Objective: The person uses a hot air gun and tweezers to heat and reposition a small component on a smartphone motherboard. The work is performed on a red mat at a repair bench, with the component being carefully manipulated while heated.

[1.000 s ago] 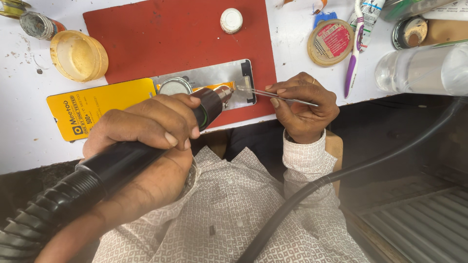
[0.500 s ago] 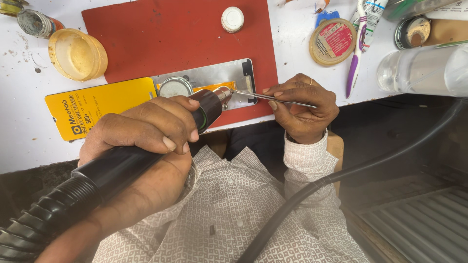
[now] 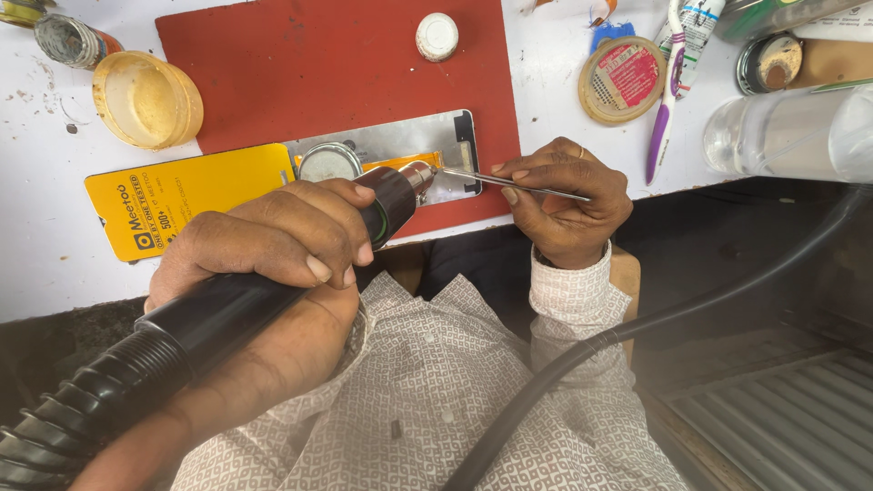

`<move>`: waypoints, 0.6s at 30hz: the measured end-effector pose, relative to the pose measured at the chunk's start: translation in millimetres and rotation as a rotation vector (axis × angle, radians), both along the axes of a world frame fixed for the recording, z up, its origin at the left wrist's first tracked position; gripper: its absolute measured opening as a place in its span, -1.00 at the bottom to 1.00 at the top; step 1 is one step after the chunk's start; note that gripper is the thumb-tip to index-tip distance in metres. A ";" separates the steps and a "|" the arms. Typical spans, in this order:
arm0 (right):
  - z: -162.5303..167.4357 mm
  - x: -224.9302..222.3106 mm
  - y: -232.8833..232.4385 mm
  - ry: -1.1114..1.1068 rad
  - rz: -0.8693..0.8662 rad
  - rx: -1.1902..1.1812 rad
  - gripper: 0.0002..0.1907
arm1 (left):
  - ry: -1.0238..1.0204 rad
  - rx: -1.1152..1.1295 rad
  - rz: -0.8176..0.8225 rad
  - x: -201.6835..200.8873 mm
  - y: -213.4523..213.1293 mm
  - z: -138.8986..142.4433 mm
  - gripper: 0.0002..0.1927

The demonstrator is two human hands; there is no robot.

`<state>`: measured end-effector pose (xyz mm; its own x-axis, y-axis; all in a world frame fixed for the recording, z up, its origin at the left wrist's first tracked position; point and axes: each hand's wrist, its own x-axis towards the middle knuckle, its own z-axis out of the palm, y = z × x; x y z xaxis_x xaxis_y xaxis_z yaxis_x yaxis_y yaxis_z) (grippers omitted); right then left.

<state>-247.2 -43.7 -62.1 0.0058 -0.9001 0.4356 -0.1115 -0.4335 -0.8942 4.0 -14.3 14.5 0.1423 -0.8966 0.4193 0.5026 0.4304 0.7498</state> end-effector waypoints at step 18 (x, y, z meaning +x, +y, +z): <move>1.6 0.5 0.5 -0.025 0.012 0.005 -0.84 | -0.007 -0.007 0.036 -3.8 -1.2 0.7 -0.14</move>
